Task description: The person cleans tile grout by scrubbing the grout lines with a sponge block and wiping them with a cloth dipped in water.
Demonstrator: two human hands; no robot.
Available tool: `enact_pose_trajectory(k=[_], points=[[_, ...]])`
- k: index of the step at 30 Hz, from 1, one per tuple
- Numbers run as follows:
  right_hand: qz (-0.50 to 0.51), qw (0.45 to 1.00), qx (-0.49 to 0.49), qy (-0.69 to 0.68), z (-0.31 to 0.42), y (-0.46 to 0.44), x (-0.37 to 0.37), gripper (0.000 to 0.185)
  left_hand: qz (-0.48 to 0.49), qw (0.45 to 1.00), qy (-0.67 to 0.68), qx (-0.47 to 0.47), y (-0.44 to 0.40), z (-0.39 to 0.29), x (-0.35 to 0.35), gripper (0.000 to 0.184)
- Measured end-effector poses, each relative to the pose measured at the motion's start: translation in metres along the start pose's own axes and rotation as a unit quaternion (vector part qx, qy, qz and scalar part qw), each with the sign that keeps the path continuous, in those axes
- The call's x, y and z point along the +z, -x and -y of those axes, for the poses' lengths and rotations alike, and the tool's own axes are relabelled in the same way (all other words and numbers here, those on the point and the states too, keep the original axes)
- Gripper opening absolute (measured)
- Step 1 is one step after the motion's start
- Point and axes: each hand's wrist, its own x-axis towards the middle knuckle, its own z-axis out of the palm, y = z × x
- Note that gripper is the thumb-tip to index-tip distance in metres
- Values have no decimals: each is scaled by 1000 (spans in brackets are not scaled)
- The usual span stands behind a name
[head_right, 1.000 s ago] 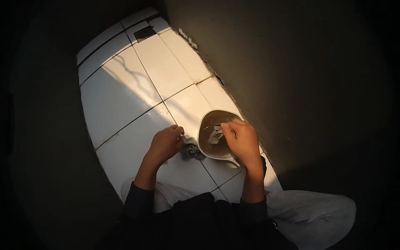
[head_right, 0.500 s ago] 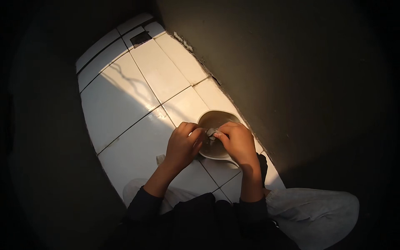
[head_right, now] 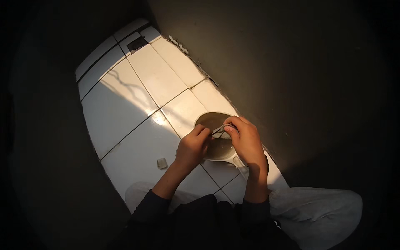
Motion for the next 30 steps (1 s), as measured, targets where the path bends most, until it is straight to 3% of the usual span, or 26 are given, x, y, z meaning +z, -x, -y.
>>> enact_pose_trajectory(k=[1, 3, 6, 9, 12, 14, 20, 22, 23, 25, 27, 30], points=[[0, 1000, 0, -2, -4, 0, 3, 19, 10, 999, -47, 1, 2, 3, 5, 19], [92, 993, -52, 41, -17, 2, 13, 28, 22, 995, -93, 2, 5, 2, 12, 17], [102, 988, -10, 115, -32, 5, 43, 38, 108, 982, -145, -50, 8, -5, 25, 14], [81, 987, 0, 139, -44, 4, 66, 40, 98, 979, -174, -37, 12, -1, 31, 12], [121, 976, 37, 176, -42, 0, 65, 29, 40, 992, -116, -6, 4, -7, 19, 14], [77, 979, 2, 190, -31, 1, 56, 19, 10, 993, -117, -9, -7, -20, -6, 14], [0, 989, -66, 129, -33, -2, 57, 23, -19, 977, -178, -119, 9, 22, -32, 13], [3, 987, -65, 145, -35, -2, 64, 23, 126, 954, -202, -182, 22, 39, -28, 14], [3, 993, -66, 98, -40, -2, 70, 23, 125, 954, -203, -184, 27, 43, -25, 14], [3, 996, -69, 51, -45, -2, 77, 24, 245, 929, -220, -170, 32, 46, -22, 19], [62, 996, -25, 55, -47, -3, 80, 28, 276, 919, -221, -176, 35, 44, -20, 20], [54, 997, -44, 25, -43, -3, 81, 31, 298, 908, -236, -177, 42, 49, -13, 24]])
